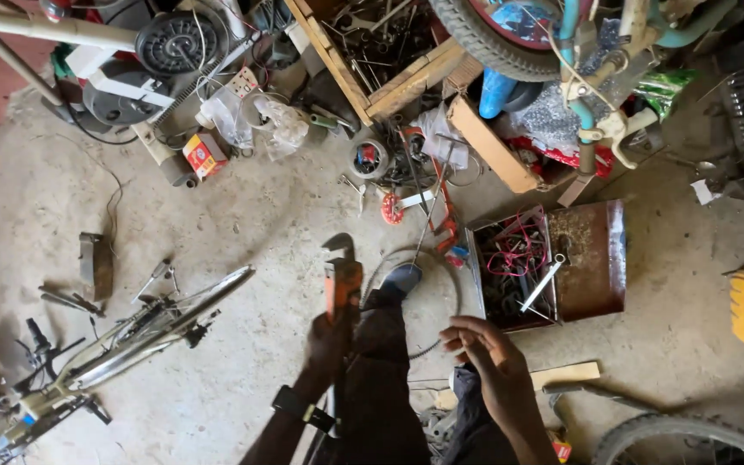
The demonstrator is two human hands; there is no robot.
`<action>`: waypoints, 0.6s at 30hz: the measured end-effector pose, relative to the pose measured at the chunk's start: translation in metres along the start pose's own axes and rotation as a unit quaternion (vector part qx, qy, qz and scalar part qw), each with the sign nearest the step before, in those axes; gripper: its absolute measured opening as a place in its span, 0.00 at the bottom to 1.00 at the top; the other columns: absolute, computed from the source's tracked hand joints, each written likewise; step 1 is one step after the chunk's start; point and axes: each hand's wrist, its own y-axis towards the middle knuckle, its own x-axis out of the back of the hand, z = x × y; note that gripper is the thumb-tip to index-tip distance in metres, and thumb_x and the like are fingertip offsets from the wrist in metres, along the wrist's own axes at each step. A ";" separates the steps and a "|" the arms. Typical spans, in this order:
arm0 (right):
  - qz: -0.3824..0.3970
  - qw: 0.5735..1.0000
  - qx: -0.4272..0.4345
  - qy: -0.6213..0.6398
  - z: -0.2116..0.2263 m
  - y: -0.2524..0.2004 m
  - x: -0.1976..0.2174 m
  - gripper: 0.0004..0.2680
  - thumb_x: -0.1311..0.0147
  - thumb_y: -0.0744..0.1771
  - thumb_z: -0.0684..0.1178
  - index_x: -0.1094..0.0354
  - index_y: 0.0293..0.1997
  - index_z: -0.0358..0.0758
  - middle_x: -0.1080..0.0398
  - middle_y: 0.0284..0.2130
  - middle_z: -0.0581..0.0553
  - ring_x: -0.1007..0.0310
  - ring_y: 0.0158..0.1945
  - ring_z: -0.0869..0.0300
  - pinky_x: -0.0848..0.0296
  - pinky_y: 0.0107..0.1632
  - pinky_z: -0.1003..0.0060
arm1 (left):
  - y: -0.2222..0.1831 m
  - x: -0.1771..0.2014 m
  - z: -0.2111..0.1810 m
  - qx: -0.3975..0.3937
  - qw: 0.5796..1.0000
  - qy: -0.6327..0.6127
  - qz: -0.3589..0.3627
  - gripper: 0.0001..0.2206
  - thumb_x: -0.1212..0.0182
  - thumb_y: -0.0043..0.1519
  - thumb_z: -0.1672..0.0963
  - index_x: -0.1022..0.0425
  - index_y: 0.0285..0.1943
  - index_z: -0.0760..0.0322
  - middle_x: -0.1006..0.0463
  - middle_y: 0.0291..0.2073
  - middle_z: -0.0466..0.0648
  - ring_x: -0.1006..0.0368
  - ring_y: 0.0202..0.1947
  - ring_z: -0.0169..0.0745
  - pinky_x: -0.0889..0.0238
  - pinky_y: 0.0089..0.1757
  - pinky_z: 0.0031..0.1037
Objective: The person is repairing a bicycle by using a wrench to adjust the crankset and searching for specific parts in a tool box.
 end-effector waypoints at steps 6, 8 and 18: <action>-0.004 0.999 -0.028 -0.030 -0.093 -0.032 0.101 0.18 0.53 0.66 0.58 0.27 0.54 0.35 0.17 0.39 0.38 0.17 0.40 0.55 0.23 0.41 0.64 | -0.067 -0.050 0.030 -0.023 0.999 -0.027 -0.016 0.26 0.42 0.57 0.39 0.31 0.19 0.58 0.32 0.14 0.44 0.37 0.19 0.37 0.44 0.27 0.35; -0.001 0.999 -0.027 -0.036 -0.108 -0.053 0.134 0.18 0.53 0.67 0.58 0.27 0.54 0.35 0.18 0.37 0.38 0.21 0.37 0.56 0.25 0.40 0.65 | -0.090 -0.085 0.055 -0.017 0.996 -0.089 -0.008 0.26 0.40 0.58 0.40 0.36 0.18 0.57 0.35 0.11 0.44 0.40 0.14 0.36 0.46 0.22 0.33; -0.013 0.996 -0.032 -0.082 -0.100 -0.106 0.235 0.14 0.54 0.69 0.46 0.28 0.56 0.27 0.20 0.42 0.30 0.23 0.41 0.48 0.30 0.42 0.58 | -0.224 -0.170 0.104 -0.017 0.974 -0.196 0.108 0.26 0.38 0.59 0.45 0.35 0.13 0.61 0.34 0.07 0.47 0.40 0.11 0.34 0.47 0.23 0.28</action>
